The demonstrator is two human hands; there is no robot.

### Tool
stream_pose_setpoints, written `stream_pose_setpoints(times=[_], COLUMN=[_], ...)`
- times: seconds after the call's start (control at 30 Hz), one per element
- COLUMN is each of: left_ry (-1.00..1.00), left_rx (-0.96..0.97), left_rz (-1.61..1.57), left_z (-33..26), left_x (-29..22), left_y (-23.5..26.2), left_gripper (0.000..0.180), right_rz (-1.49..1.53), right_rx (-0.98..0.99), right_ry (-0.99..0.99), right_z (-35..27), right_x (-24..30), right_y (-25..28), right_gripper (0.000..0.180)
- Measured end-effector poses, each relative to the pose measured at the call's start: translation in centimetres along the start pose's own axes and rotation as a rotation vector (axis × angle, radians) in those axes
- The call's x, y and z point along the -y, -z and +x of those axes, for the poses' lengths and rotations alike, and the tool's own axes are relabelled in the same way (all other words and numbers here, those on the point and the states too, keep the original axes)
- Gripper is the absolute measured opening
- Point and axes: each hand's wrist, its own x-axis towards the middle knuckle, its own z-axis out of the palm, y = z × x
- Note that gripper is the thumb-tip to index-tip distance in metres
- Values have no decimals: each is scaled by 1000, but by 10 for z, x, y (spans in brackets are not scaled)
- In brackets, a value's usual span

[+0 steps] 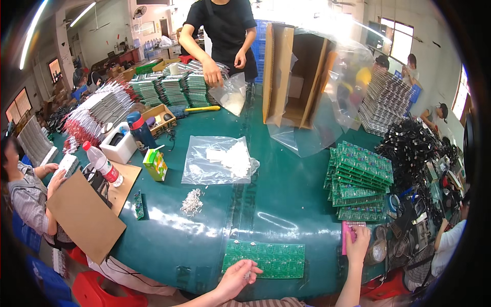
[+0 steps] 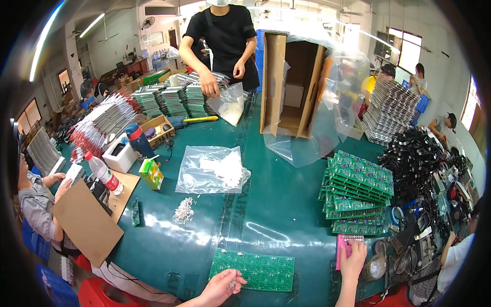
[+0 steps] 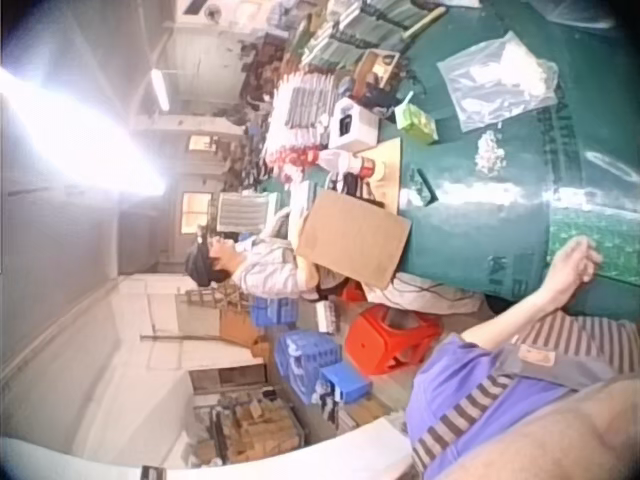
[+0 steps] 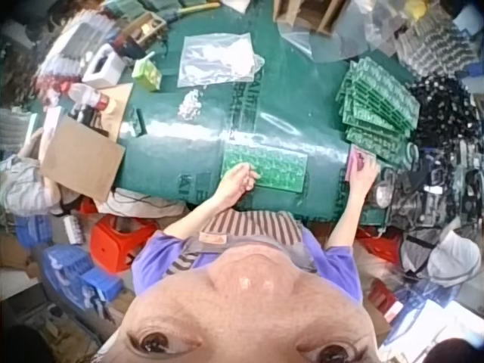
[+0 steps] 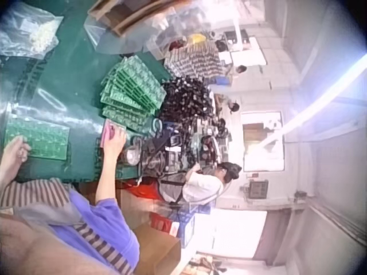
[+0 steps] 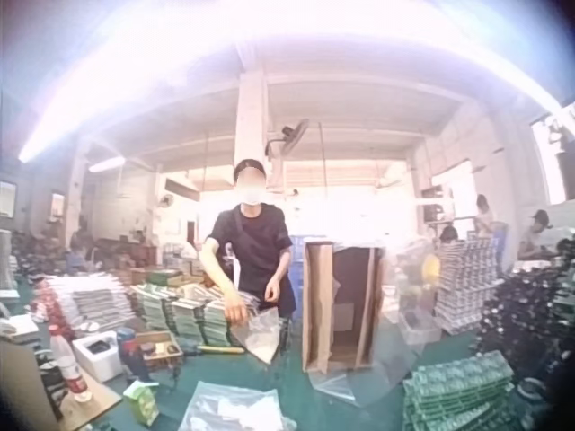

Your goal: The person assembles circuit boards by placing small plastic spacers and electronic components into the boards by hand, then stacks the completed circuit boards.

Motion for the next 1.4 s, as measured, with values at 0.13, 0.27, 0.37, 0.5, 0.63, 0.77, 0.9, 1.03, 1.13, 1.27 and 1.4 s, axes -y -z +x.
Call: stream_pose_setpoints(times=[0.13, 0.27, 0.37, 0.5, 0.63, 0.77, 0.9, 1.03, 1.13, 1.27, 1.4], left_ry=[2, 29, 45, 105, 179, 222, 201, 148, 90, 117, 114], left_rx=[12, 1, -1, 54, -23, 0, 98, 18, 106, 67, 58], left_rz=[16, 12, 37, -35, -106, -70, -113, 17, 3, -5, 47], left_z=[7, 8, 6, 4, -6, -2, 18, 16, 12, 13, 11], left_x=[1, -3, -6, -16, -21, -19, -4, -7, -6, -3, -3], left_y=[-1, -10, -17, -30, -64, -66, -36, -63, -66, -63, -65], left_gripper=[25, 26, 26, 30, 18, 24, 33, 32, 31, 28, 28], right_rz=[5, -36, -123, -114, 29, 534, 1184, 1175, 1156, 1145, 1163], right_rx=[-76, -88, -66, -58, -144, -61, 325, 418, 398, 476, 431], right_ry=[27, 27, 28, -21, -15, -176, -195, 7, -12, -23, 28], right_z=[-5, -5, 0, 3, -2, -10, -51, -66, -67, -66, -68], right_x=[-5, -17, -14, -14, -17, 34, 98, 128, 129, 128, 129], right_y=[-9, -13, -15, -15, -11, 6, 23, 30, 25, 26, 21], right_gripper=[14, 11, 10, 9, 8, 6, 9, 10, 10, 10, 10])
